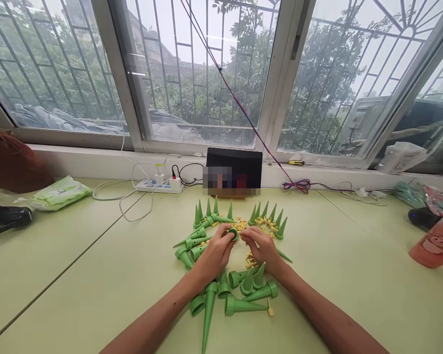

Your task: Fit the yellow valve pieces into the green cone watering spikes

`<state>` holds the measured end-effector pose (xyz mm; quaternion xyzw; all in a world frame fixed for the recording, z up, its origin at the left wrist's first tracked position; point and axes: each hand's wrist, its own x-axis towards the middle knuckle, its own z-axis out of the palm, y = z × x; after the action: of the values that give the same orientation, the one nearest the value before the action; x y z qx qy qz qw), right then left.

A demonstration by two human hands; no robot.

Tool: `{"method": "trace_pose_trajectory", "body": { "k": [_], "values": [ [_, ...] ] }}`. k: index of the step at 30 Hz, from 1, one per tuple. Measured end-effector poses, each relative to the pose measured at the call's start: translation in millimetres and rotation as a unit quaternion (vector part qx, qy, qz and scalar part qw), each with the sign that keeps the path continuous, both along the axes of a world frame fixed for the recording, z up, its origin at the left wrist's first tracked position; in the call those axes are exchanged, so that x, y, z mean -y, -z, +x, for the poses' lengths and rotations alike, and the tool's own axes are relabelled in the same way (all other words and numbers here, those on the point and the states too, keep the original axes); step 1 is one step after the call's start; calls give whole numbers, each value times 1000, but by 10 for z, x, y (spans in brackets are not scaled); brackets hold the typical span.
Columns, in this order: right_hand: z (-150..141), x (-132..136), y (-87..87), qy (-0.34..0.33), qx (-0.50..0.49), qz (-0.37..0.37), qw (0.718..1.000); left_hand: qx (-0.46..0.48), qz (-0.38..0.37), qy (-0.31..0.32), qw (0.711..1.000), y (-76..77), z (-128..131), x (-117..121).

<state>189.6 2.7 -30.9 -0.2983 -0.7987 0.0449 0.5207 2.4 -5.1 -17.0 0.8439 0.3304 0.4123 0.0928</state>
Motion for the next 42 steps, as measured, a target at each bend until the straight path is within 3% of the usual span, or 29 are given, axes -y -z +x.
{"method": "trace_pose_trajectory", "body": {
  "k": [12, 18, 26, 42],
  "values": [
    [-22, 46, -2, 9, -1, -39, 999, -22, 26, -19, 999, -5, 8, 27],
    [-16, 37, -10, 4, 0, -26, 1000, -22, 13, -26, 999, -31, 16, 50],
    [-17, 24, 20, 4, 0, -24, 1000, -4, -25, -16, 1000, -59, 22, 60],
    [-20, 41, 19, 18, -15, -56, 998, -7, -7, 7, 1000, -37, 14, 35]
  ]
}}
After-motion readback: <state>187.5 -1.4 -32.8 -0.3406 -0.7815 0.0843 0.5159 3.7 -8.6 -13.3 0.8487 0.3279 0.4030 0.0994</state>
